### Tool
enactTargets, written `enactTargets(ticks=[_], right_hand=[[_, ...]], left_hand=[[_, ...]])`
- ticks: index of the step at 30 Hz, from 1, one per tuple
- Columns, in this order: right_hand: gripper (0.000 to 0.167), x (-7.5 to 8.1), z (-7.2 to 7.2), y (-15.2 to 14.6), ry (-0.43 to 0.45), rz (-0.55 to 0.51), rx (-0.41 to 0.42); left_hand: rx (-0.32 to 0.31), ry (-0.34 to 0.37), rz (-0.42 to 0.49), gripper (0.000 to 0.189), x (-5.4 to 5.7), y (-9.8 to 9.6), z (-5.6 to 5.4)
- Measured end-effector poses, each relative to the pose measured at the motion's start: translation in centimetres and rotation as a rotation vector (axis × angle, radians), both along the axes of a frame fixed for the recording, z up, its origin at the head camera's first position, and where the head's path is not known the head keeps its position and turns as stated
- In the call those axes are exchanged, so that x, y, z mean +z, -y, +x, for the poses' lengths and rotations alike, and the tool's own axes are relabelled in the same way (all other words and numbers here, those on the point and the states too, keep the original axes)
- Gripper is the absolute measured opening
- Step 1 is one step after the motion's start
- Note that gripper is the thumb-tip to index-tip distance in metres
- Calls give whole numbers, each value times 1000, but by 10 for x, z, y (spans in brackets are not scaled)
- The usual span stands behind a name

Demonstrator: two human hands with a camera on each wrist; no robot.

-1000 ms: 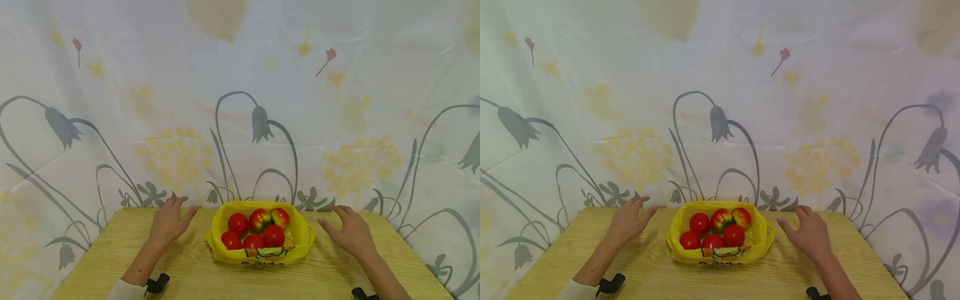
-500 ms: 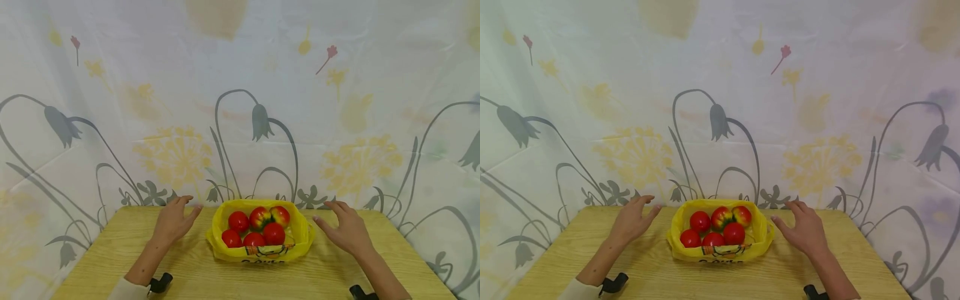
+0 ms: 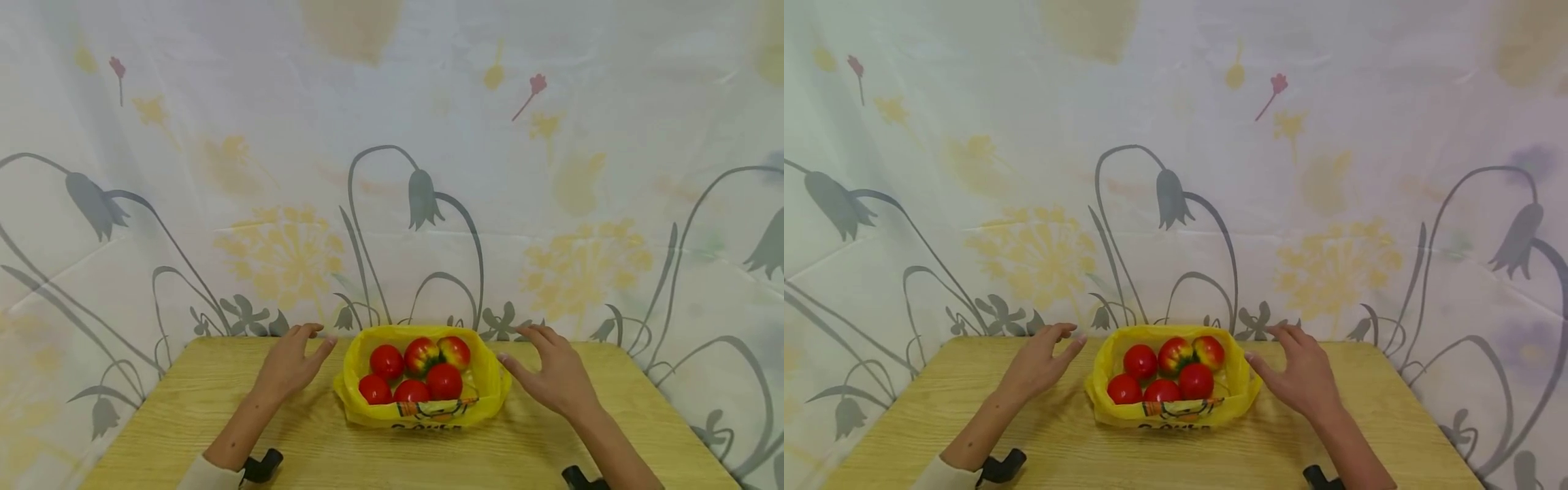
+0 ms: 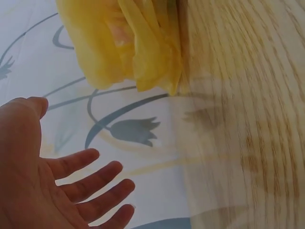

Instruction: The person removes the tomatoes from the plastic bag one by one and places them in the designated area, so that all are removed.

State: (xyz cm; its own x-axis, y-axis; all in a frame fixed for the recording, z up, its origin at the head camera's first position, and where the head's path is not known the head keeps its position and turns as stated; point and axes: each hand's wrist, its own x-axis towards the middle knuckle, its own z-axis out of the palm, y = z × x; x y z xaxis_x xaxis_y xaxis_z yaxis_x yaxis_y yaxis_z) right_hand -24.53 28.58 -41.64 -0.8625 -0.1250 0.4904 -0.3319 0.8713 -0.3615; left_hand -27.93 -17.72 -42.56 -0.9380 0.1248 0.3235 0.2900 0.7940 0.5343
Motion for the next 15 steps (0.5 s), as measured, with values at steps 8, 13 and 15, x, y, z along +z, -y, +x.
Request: enactTargets(ticks=[8, 13, 15], right_hand=[[63, 9, 2, 10, -8, -3, 29], [59, 3, 3, 21, -49, -8, 71], [56, 1, 3, 26, -67, -11, 90]], left_hand=[[-36, -5, 29, 63, 5, -10, -3], [-42, 18, 27, 64, -1, -14, 0], [-45, 25, 29, 65, -3, -14, 0]])
